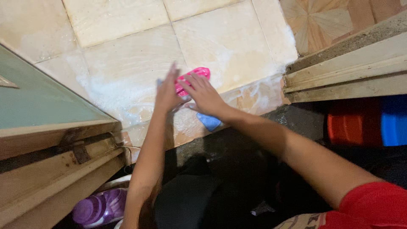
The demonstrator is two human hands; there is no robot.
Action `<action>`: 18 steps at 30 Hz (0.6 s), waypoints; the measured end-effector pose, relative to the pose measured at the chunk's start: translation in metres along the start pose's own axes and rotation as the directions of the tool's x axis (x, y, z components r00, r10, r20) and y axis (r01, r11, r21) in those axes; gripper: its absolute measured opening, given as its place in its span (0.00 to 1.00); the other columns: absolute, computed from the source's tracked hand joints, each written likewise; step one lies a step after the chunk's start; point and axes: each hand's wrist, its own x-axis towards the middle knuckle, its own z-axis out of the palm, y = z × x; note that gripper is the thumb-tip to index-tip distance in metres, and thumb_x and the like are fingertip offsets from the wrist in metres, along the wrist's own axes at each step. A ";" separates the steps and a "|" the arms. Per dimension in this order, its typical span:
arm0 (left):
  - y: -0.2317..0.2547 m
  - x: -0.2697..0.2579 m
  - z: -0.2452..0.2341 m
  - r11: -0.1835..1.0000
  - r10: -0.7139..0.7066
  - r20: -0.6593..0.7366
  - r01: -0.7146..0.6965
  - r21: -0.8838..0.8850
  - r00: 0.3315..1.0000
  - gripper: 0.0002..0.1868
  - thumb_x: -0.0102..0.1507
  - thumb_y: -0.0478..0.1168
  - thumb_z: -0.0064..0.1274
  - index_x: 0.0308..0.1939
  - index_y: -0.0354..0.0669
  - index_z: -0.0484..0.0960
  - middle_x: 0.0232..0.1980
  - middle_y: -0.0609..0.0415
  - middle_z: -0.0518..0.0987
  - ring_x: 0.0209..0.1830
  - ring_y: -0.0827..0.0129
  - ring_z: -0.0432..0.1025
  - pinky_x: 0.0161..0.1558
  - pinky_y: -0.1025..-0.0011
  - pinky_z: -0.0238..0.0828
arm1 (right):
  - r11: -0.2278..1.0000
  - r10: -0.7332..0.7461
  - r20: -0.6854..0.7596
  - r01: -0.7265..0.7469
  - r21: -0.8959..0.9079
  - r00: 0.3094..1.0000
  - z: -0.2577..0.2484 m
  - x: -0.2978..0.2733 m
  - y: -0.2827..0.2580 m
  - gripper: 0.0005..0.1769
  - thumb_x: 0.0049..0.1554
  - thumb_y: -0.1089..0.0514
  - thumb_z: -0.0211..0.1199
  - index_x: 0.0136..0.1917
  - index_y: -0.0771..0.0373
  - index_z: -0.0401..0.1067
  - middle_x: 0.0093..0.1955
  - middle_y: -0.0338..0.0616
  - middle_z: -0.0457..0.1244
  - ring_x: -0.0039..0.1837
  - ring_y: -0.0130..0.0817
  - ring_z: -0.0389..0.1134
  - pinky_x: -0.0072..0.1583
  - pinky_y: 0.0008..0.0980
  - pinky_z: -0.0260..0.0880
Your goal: The person retrieves a pink scrubbing brush and a blue sponge, then sits on the floor to scrub a section of tiled floor with the brush while holding the sponge. The person continues scrubbing the same area repeatedly.
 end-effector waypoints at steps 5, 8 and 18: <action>-0.032 -0.007 -0.034 0.845 -0.479 -0.018 0.467 0.261 0.877 0.85 0.37 0.66 0.77 0.80 0.46 0.29 0.83 0.40 0.32 0.83 0.42 0.29 0.74 0.36 0.27 | 0.962 0.218 0.394 -0.265 0.069 0.893 0.016 0.018 0.041 0.30 0.60 0.56 0.60 0.75 0.42 0.66 0.68 0.48 0.65 0.58 0.47 0.70 0.59 0.48 0.70; -0.064 -0.008 -0.049 0.722 -0.670 -0.019 0.657 0.215 0.742 0.88 0.36 0.74 0.72 0.81 0.49 0.25 0.83 0.39 0.22 0.83 0.40 0.21 0.76 0.34 0.25 | 0.852 0.518 0.283 -0.515 -0.091 0.807 0.011 -0.013 0.105 0.29 0.48 0.49 0.72 0.61 0.58 0.72 0.53 0.51 0.70 0.55 0.51 0.71 0.55 0.50 0.71; -0.099 0.006 -0.044 0.660 -0.747 0.039 0.735 0.155 0.663 0.95 0.31 0.78 0.70 0.80 0.50 0.17 0.81 0.31 0.14 0.81 0.34 0.13 0.75 0.27 0.25 | 0.422 0.897 -0.145 -0.906 -0.003 0.418 0.028 -0.076 0.224 0.44 0.55 0.48 0.65 0.78 0.65 0.53 0.44 0.55 0.70 0.44 0.53 0.73 0.47 0.51 0.73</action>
